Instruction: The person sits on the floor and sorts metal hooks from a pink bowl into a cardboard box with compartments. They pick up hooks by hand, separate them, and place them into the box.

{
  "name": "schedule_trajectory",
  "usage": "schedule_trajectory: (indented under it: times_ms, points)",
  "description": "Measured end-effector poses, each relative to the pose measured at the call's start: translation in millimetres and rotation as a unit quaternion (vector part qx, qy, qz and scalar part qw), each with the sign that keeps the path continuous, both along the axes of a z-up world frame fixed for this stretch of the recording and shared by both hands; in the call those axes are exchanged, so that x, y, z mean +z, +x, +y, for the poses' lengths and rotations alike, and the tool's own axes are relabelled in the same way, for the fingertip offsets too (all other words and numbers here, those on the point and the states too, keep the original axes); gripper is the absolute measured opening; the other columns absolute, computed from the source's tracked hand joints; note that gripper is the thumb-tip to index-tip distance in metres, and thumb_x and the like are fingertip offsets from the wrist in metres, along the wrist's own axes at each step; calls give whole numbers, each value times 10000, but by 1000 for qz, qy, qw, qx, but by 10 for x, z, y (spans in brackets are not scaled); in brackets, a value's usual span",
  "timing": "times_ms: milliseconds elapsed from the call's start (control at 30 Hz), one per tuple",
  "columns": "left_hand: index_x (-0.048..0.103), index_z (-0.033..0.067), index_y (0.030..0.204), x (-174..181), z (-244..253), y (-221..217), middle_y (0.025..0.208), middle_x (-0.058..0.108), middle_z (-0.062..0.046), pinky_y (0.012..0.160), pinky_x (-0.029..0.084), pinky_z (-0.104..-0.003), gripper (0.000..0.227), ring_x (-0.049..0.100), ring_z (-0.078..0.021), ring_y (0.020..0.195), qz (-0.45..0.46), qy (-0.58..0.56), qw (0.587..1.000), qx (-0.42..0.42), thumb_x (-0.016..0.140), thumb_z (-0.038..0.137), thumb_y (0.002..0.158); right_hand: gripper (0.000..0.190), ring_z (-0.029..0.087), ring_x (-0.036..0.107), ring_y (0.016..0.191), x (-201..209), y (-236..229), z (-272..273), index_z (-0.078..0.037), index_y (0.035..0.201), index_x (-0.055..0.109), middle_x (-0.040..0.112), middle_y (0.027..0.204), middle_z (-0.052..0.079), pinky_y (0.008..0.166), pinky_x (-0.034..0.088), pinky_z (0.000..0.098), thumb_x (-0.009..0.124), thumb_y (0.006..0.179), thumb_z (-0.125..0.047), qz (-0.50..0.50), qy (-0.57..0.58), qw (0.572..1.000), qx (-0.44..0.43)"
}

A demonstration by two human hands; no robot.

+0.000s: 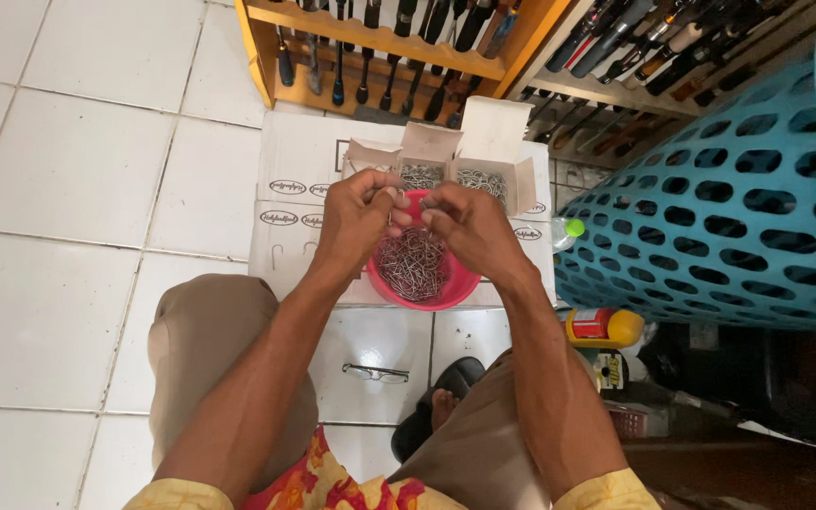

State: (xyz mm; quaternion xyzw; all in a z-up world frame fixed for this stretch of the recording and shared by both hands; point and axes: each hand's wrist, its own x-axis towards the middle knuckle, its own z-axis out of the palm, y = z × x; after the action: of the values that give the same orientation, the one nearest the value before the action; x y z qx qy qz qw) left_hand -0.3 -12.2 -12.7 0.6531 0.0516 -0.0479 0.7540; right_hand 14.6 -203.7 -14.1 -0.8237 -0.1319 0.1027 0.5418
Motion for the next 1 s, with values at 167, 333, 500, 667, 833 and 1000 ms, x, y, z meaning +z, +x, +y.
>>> schedule_trajectory:
  times_ms: [167,333,500,667,833,1000]
  points:
    - [692,-44,1106,-102,-58,-15,898,745,-211,560,650,-255,221,747,-181,702,-3,11,1000,-21,540,36,967,200,200,724,718,147,-46,79,75,1109,691,718,850,185,704,614,352,676,913,42,16,84,996,-1]
    - [708,-48,1109,-62,-70,-32,886,736,-210,570,652,-275,230,736,-188,707,-2,13,999,-36,566,44,954,242,213,724,708,121,-58,121,83,1134,675,705,859,194,690,618,348,678,892,75,36,78,996,10]
    - [720,-47,1093,-51,-59,-19,860,729,-189,553,650,-265,210,724,-171,698,-13,17,999,-39,627,49,932,264,219,730,707,144,-52,167,79,1144,659,702,855,192,676,615,347,689,882,78,31,49,998,10]
    - [721,-38,1060,-92,-34,7,848,712,-160,545,646,-257,176,722,-161,698,-24,24,999,-19,618,50,948,301,201,737,749,195,-83,231,79,1170,656,697,888,182,697,619,333,708,874,53,30,70,997,1]
    - [693,-47,1100,-144,-31,21,869,692,-170,563,650,-247,180,712,-174,711,-37,34,999,-10,572,33,994,332,189,722,797,60,-40,185,65,1176,666,693,941,174,710,621,319,747,856,29,37,84,996,-2]
    - [679,-35,1075,11,-27,-24,864,690,-138,581,657,-252,160,723,-157,703,-15,5,1000,7,564,42,995,404,178,715,836,209,-98,259,80,1196,659,679,977,178,743,631,305,790,817,26,36,92,995,-3]
